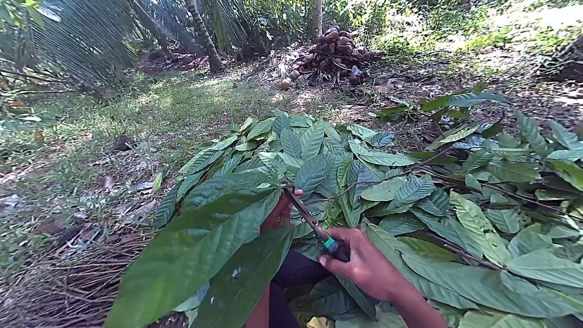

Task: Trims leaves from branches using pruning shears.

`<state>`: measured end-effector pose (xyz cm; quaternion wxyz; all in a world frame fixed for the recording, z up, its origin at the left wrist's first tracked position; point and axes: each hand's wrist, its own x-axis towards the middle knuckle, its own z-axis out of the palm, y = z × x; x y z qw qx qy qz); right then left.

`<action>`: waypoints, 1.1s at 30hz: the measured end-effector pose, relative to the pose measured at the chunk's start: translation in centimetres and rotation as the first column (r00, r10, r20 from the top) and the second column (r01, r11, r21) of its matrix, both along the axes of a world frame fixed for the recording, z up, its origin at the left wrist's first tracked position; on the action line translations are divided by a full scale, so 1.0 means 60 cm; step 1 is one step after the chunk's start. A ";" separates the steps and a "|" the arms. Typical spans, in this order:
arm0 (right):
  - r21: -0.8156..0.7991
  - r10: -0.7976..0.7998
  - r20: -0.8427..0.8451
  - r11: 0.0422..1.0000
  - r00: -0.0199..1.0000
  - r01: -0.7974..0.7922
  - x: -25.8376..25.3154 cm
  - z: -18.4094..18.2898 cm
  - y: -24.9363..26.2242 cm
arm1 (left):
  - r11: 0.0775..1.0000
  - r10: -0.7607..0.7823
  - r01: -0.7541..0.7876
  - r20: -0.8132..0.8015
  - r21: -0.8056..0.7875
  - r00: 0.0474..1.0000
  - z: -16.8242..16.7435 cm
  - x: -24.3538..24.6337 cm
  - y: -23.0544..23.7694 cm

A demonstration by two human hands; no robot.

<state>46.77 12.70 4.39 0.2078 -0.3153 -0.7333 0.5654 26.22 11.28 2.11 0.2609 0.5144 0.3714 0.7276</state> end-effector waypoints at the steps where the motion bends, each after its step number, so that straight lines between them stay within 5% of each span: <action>1: -0.009 0.020 0.005 1.000 1.000 -0.020 0.004 -0.001 -0.002 | 0.997 0.071 -0.067 -0.134 0.039 0.988 -0.003 -0.001 -0.002; 3: -0.031 0.050 0.000 0.998 0.999 -0.050 0.011 -0.004 -0.006 | 0.983 0.183 -0.179 -0.337 0.042 0.924 -0.002 -0.004 -0.008; 10: -0.207 0.154 -0.224 0.957 0.962 -0.202 0.037 -0.006 -0.032 | 0.937 0.274 -0.344 -0.497 -0.053 0.823 -0.060 -0.021 -0.012; 18: -0.261 0.180 -0.318 0.927 0.931 -0.269 0.044 -0.011 -0.044 | 0.978 0.105 -0.158 -0.336 -0.135 0.936 -0.064 -0.022 -0.012; 25: -0.322 0.098 -0.319 0.924 0.943 -0.206 0.038 -0.009 -0.060 | 0.958 0.244 -0.285 -0.512 -0.002 0.824 -0.059 -0.017 -0.026; 27: -0.313 0.077 -0.322 0.932 0.944 -0.182 0.034 -0.009 -0.067 | 0.964 0.242 -0.265 -0.427 0.006 0.871 -0.063 -0.020 -0.013; 30: -0.308 0.034 -0.372 0.938 0.927 -0.158 0.025 -0.013 -0.080 | 0.979 0.204 -0.205 -0.073 -0.015 0.976 -0.037 0.002 0.000; 33: -0.178 0.070 -0.240 0.977 0.968 -0.115 0.031 -0.011 -0.081 | 0.952 0.281 -0.230 -0.288 0.200 0.915 -0.049 -0.015 0.013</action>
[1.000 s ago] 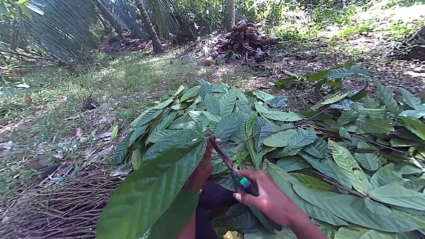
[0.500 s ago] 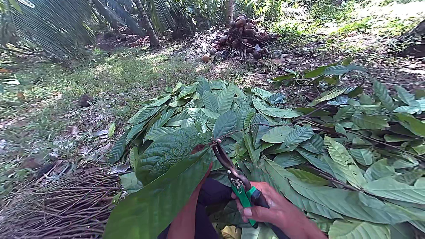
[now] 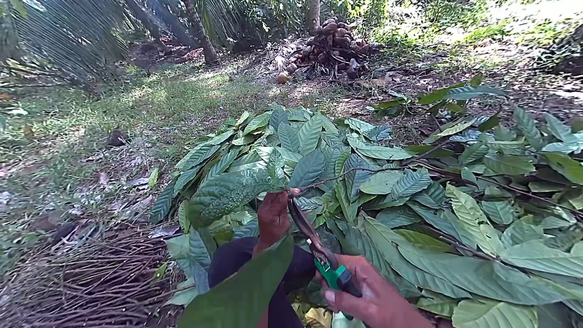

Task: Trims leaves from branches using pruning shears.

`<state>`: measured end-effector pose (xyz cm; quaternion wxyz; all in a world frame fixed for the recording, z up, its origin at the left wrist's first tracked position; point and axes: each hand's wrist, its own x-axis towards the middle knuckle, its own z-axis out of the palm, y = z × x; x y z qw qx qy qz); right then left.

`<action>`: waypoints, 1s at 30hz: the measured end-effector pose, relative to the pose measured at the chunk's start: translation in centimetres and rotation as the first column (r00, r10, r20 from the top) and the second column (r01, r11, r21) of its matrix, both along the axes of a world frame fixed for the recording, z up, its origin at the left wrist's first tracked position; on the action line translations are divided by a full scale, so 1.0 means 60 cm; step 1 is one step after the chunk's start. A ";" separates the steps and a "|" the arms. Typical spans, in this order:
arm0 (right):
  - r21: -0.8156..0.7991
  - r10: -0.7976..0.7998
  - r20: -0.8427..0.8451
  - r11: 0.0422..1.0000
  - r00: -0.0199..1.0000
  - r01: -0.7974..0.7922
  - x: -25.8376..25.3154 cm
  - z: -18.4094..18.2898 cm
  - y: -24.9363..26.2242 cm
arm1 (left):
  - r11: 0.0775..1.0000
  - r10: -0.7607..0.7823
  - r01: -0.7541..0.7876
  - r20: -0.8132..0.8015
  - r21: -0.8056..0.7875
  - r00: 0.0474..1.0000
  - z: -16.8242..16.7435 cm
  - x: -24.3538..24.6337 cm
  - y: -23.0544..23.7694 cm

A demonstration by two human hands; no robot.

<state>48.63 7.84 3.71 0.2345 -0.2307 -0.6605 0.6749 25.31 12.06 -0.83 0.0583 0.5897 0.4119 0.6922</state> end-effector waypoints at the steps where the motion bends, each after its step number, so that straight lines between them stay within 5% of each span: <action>1: 0.075 -0.004 0.069 0.997 0.998 -0.001 0.005 0.004 0.003 | 1.000 0.015 -0.014 -0.059 0.024 0.998 0.000 -0.004 0.000; 12: 0.341 0.011 0.359 0.929 0.933 -0.143 0.046 0.048 0.098 | 0.997 0.069 -0.072 -0.239 -0.004 0.969 0.007 -0.016 -0.030; 30: 0.329 0.300 0.320 0.855 0.899 -0.402 0.041 0.032 0.188 | 0.995 -0.091 0.082 -0.209 -0.054 0.974 0.008 -0.010 -0.041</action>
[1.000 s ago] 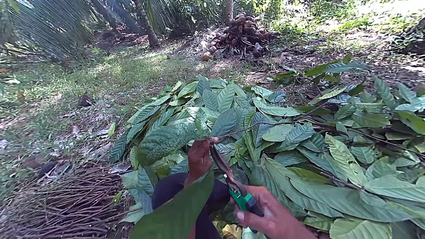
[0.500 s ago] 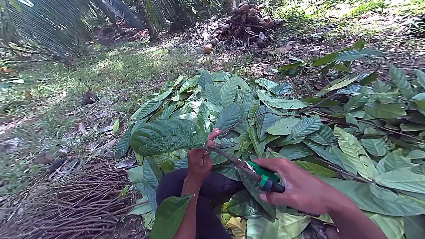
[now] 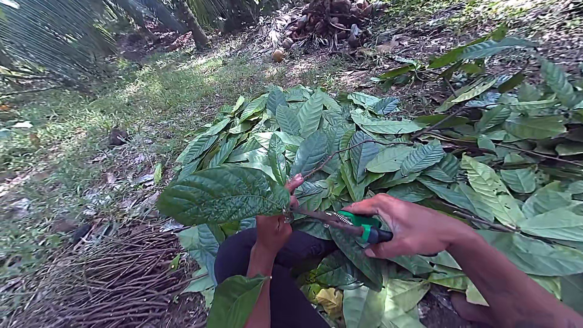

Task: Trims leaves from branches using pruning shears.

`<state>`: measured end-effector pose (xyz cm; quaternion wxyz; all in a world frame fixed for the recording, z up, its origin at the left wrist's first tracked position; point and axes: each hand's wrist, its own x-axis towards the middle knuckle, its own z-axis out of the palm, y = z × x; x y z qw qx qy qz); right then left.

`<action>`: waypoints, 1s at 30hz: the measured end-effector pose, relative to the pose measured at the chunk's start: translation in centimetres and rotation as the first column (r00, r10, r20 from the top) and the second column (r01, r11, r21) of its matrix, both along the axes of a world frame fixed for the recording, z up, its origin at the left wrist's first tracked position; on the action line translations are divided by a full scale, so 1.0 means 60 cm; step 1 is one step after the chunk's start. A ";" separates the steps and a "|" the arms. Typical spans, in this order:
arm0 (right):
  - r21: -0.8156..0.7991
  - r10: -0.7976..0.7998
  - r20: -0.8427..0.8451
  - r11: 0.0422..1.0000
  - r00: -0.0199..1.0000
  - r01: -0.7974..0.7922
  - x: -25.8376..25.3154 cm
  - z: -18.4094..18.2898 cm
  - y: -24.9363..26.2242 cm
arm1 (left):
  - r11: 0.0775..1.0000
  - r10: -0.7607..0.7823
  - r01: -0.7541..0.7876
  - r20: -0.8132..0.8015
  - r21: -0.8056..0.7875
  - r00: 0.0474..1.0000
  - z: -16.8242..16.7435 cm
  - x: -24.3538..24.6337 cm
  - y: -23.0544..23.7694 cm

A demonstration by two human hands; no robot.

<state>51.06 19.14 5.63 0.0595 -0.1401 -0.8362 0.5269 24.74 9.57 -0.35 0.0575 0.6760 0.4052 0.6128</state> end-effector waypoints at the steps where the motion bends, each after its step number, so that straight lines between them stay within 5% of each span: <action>1: 0.009 -0.002 0.004 1.000 1.000 0.002 -0.001 -0.001 0.001 | 1.000 -0.002 0.002 0.004 -0.002 1.000 0.000 0.001 -0.001; 17: 0.194 -0.027 -0.064 0.980 0.998 0.039 -0.003 -0.010 0.023 | 0.982 -0.187 0.188 0.045 -0.014 0.981 -0.002 0.007 0.001; 30: 0.176 -0.171 -0.054 0.968 0.984 0.177 -0.013 -0.014 0.013 | 0.998 0.014 -0.013 0.017 -0.057 1.000 -0.013 0.009 -0.007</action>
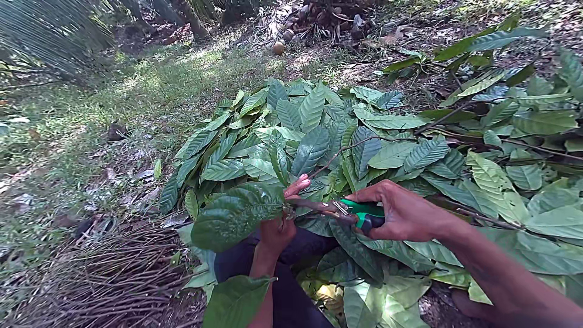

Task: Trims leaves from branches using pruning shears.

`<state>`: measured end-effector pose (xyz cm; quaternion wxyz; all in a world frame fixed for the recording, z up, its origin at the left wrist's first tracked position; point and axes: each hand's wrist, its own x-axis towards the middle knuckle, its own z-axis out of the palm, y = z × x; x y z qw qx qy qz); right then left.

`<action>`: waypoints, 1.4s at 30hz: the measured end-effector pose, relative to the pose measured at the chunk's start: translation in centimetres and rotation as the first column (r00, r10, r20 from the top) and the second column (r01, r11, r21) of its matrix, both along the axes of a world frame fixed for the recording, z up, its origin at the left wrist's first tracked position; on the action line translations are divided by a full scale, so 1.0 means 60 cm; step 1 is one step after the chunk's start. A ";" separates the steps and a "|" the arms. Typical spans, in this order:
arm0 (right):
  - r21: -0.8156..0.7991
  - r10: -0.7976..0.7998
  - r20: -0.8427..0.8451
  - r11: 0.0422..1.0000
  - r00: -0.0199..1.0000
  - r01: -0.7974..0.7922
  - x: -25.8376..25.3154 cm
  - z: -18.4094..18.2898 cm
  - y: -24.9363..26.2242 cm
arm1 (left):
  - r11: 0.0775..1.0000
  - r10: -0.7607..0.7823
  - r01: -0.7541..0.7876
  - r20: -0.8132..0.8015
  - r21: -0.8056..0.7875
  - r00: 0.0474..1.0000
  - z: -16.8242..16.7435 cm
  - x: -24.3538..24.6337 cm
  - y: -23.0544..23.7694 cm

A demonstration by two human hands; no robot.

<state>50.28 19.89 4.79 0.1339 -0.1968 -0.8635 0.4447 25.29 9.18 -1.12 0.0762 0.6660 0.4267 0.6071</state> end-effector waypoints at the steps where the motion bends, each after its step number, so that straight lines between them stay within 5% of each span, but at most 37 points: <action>1: -0.024 0.001 0.019 1.000 1.000 0.000 0.000 0.002 -0.001 | 0.999 0.042 -0.042 -0.025 -0.017 0.999 -0.001 0.001 -0.002; 4: -0.143 -0.003 0.075 0.990 0.997 0.014 0.000 0.002 -0.004 | 0.994 0.094 -0.097 -0.054 -0.052 0.994 0.004 0.006 0.001; 7: -0.258 -0.070 0.001 0.964 0.998 0.068 0.004 -0.017 -0.015 | 0.995 0.004 0.006 0.102 -0.102 0.995 0.004 0.006 0.018; 14: -0.432 -0.195 -0.046 0.888 0.980 0.157 0.016 -0.011 -0.101 | 0.962 0.054 0.078 0.461 -0.261 0.886 0.050 0.053 0.041; 25: -0.110 -0.478 0.217 0.854 0.851 0.508 0.045 0.094 -0.106 | 0.952 -0.032 0.220 0.645 -0.214 0.764 0.127 0.165 0.081; 42: 0.154 -0.615 0.375 0.780 0.694 0.607 0.051 0.168 -0.123 | 0.963 -0.001 0.190 0.698 -0.193 0.716 0.150 0.219 0.089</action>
